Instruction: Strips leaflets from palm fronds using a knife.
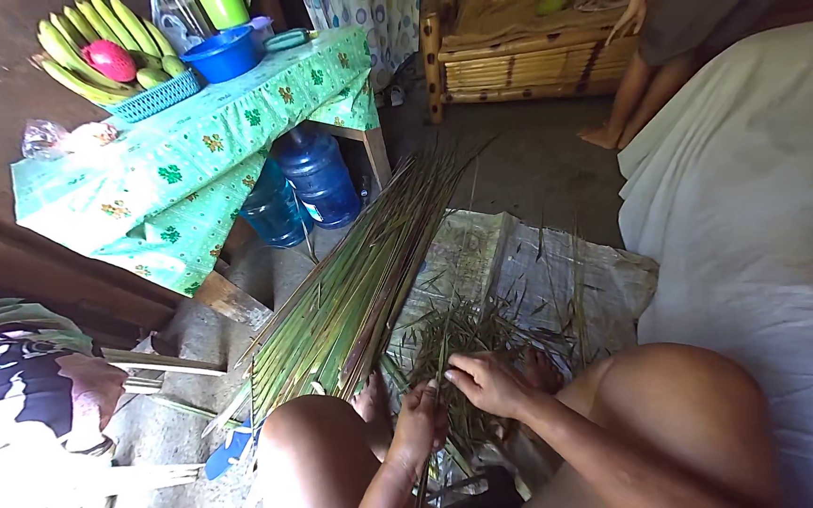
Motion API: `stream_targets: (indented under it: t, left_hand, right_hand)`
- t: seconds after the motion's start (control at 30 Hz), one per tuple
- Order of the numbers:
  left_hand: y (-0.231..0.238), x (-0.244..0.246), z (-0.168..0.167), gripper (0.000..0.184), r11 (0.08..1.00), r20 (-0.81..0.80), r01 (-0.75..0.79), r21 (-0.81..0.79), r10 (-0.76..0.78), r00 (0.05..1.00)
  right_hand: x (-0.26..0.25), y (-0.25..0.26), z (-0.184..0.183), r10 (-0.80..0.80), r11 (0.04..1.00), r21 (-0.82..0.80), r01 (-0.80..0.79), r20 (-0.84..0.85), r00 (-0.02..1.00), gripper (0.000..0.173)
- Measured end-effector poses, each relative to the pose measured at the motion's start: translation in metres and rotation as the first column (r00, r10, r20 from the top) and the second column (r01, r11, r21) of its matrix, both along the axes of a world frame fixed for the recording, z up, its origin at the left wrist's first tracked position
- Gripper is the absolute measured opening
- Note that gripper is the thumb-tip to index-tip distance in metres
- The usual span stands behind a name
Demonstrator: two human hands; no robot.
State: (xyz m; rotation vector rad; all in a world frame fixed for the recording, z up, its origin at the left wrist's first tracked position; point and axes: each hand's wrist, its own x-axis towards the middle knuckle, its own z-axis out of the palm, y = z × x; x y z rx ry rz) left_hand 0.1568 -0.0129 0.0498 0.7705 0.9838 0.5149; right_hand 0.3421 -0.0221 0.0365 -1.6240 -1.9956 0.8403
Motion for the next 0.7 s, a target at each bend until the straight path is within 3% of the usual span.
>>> stream_targets:
  t: [0.13,0.3,0.43,0.57,0.7]
  left_hand:
    - [-0.004,-0.001,0.0,0.037,0.999,0.008,0.035,0.002,-0.036,0.999]
    - [-0.007,-0.003,0.001,0.036,0.995,-0.028,0.092,0.028,-0.091,0.995]
    - [-0.004,-0.002,0.0,0.032,0.99,-0.077,0.116,0.081,-0.11,0.991]
    - [-0.006,-0.001,-0.002,0.03,0.983,-0.118,0.115,0.145,-0.099,0.988]
    - [-0.008,-0.002,-0.004,0.03,0.982,-0.107,0.124,0.145,-0.109,0.988]
  right_hand:
    - [0.016,0.014,-0.002,-0.132,0.991,0.005,0.132,0.044,0.99,0.037]
    - [0.043,0.026,-0.003,-0.318,0.947,-0.068,0.313,-0.082,0.944,0.037]
    - [0.026,0.016,0.008,-0.294,0.95,-0.174,0.261,-0.201,0.934,0.034]
    - [0.01,0.006,0.015,-0.198,0.967,-0.171,0.187,-0.055,0.979,0.037]
    - [0.019,0.017,0.007,-0.294,0.952,-0.101,0.29,-0.026,0.956,0.038]
